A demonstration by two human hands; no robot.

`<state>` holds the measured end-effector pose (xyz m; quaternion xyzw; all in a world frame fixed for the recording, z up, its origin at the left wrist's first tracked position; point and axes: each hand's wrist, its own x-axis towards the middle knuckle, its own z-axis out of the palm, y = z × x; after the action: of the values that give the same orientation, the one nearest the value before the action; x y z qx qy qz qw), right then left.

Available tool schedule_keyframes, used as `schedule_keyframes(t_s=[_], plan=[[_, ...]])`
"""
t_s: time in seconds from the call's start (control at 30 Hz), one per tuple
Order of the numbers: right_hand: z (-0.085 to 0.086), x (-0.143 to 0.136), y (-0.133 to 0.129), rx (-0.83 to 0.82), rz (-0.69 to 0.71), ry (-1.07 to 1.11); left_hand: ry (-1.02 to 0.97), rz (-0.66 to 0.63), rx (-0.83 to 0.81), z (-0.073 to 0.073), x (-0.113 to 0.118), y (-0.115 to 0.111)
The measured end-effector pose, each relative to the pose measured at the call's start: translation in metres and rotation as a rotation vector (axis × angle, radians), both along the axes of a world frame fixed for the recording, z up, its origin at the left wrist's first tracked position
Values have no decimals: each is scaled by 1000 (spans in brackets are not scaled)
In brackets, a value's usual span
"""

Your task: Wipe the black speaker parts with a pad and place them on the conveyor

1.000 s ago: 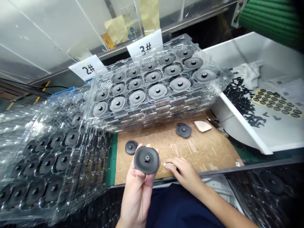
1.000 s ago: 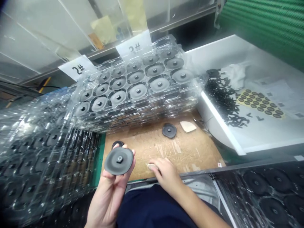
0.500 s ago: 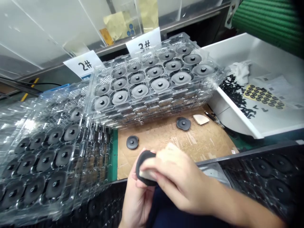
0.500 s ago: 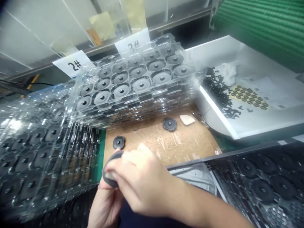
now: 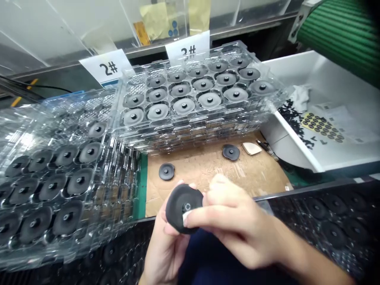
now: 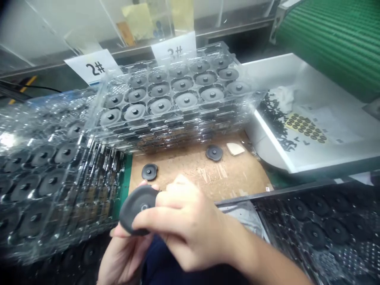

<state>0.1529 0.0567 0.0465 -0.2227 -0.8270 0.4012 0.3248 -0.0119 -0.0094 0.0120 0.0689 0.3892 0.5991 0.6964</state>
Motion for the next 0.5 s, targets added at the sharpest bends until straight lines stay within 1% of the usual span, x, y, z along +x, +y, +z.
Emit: schedule_keyframes(t_s=[0.03,0.07,0.1,0.17,0.23,0.27,0.3,0.33,0.37,0.4,0.43,0.5], plan=[[-6,-2,2,-7,41,-18,-3,25,4,-1,-1,-1],[-15,-2,4,-51,49,-49,-8,49,2,-3,-2,-2],[-28,-1,5,-116,28,-87,-16,66,-9,-5,-4,-3],[-62,4,7,-227,-63,-161,-34,73,-39,-6,-9,-5],[-98,8,6,-258,-159,-206,-29,70,-62,-6,-13,-7],[-111,9,6,-260,-195,-225,-22,67,-69,-5,-13,-7],[-120,10,5,-260,-218,-238,-18,61,-79,-4,-14,-7],[-122,9,5,-263,-239,-247,-17,49,-93,-4,-13,-7],[-117,9,5,-268,-262,-249,-20,32,-104,-3,-12,-6],[-106,7,5,-272,-291,-243,-24,14,-107,-3,-11,-6],[-90,6,5,-269,-324,-221,-29,3,-101,-3,-10,-5],[-50,0,4,-230,-368,-143,-32,5,-68,-5,-8,-4]])
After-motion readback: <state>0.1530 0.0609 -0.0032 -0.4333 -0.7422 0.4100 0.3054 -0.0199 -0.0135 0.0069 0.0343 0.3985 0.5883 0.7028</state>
